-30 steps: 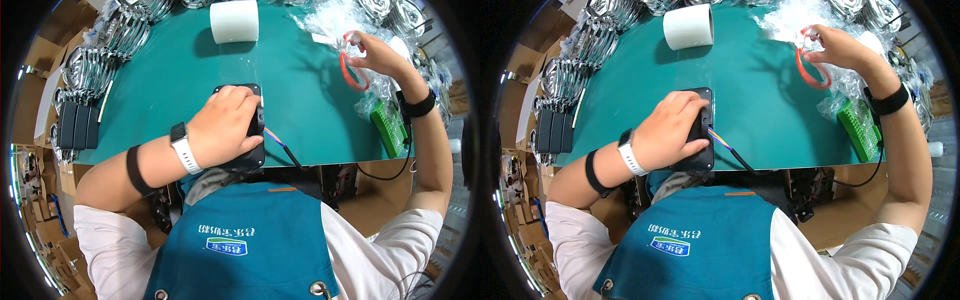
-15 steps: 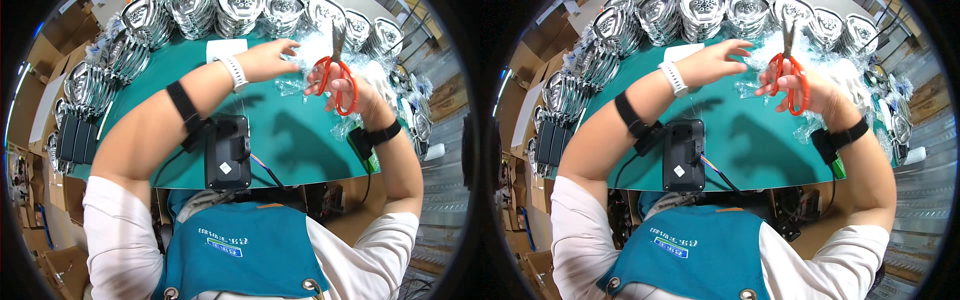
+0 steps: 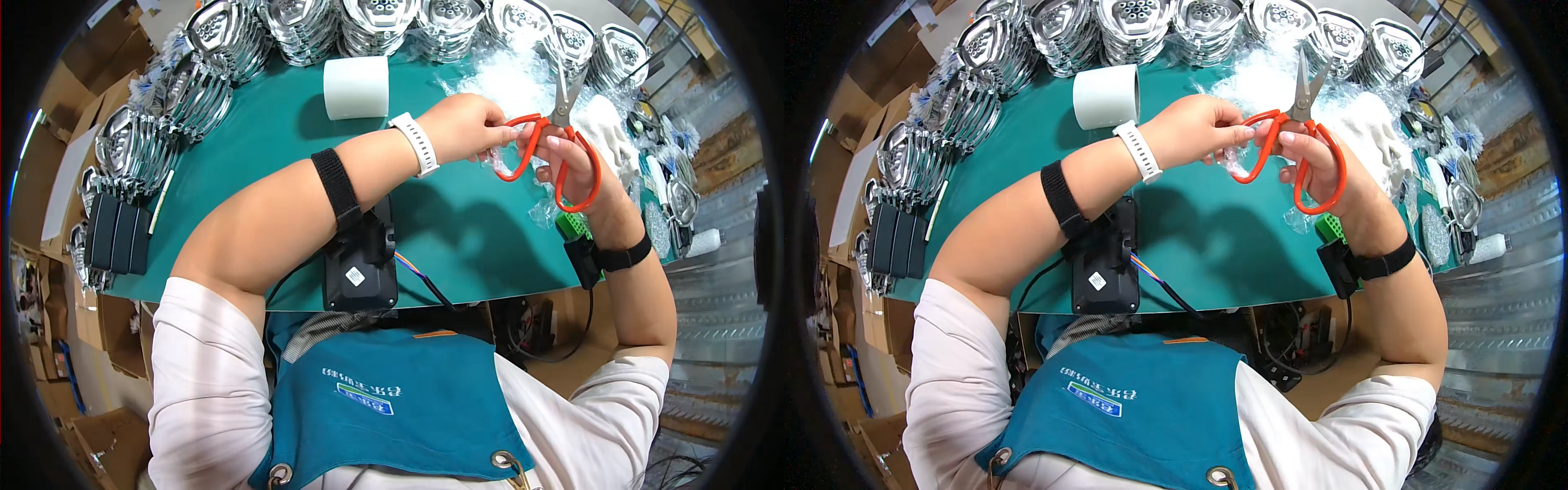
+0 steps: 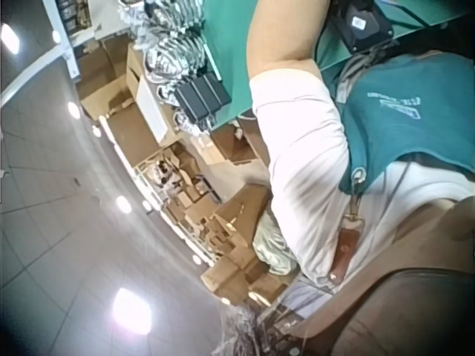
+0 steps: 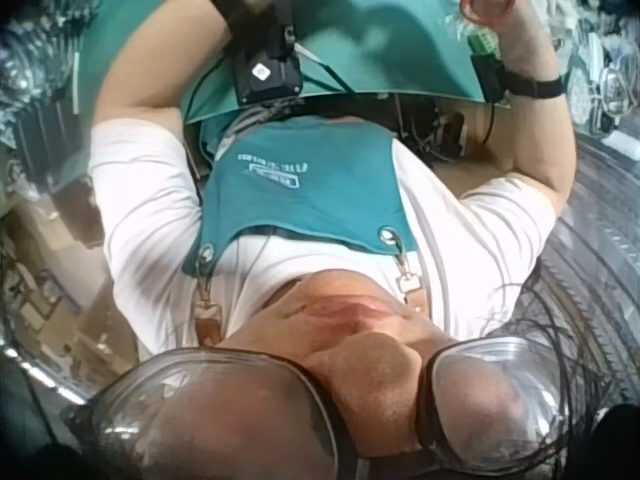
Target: Manually applying protective plastic film and cutting it to size for a rectangular electronic component.
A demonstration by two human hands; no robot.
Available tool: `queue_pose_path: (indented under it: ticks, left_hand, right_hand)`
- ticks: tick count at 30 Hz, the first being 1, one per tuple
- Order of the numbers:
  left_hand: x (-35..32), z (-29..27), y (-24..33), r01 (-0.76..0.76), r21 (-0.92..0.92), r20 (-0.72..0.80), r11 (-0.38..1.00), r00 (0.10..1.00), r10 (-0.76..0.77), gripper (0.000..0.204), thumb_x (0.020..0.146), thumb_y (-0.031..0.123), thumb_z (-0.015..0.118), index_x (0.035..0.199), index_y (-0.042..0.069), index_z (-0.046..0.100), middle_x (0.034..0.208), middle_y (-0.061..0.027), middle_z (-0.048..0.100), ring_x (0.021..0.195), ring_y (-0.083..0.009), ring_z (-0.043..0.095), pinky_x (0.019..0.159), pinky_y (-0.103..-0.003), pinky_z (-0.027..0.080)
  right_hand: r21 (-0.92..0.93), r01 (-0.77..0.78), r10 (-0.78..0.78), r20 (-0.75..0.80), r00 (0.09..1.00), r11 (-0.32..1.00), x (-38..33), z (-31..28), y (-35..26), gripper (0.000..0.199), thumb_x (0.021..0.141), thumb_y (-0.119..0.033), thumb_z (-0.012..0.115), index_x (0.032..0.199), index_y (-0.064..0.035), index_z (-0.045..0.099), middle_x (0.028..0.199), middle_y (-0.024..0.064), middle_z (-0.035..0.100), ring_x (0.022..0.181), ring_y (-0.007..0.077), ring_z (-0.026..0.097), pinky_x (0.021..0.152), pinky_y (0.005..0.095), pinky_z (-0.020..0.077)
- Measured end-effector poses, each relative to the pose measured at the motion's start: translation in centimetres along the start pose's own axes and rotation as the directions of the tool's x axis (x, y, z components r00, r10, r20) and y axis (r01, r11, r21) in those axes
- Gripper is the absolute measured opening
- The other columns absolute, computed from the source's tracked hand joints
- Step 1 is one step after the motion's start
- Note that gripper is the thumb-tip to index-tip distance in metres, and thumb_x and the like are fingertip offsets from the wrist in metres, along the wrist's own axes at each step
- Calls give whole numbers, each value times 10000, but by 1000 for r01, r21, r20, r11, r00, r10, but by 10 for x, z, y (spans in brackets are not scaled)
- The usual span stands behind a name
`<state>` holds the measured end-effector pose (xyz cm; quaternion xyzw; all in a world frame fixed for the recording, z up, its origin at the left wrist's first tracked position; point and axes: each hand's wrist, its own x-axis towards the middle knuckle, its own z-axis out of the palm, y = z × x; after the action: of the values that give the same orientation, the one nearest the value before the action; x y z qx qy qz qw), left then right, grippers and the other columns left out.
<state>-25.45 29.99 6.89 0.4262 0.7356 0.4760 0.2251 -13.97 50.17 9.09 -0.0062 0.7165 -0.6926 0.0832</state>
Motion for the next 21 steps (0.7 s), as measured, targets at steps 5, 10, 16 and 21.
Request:
queue_pose_path:
  ticks: [5,10,16,21]
  left_hand:
    - [-9,7,-5,-130,758,-9,639,978,210,373,948,389,577,866,34,656,730,-107,653,678,-259,634,617,-393,498]
    - [-7,19,-5,-107,497,-58,861,986,156,310,929,346,555,867,60,658,755,-140,651,725,-342,624,664,-449,488]
    - [-3,7,-12,-76,575,-104,814,981,165,368,948,375,511,887,45,661,774,-159,656,769,-355,629,724,-465,486]
    - [-12,-4,-7,122,679,11,724,984,-177,591,967,531,463,1007,-26,654,910,-226,670,923,-409,629,870,-444,492]
  right_hand:
    - [-8,-7,5,-177,984,1000,-2,2,3,302,891,-293,637,1085,-62,641,1010,2,632,891,67,531,676,213,415]
    - [-34,-2,0,-76,997,999,-8,5,4,285,892,-268,643,1087,-61,630,1016,25,648,861,84,568,635,226,427]
    - [-44,55,-66,-281,957,997,-4,-8,2,193,933,-219,615,1009,-42,603,821,45,662,752,123,638,611,235,462]
    - [-269,-87,-13,-348,938,959,-7,-36,3,279,946,-305,649,988,-33,607,794,44,644,667,106,607,589,223,489]
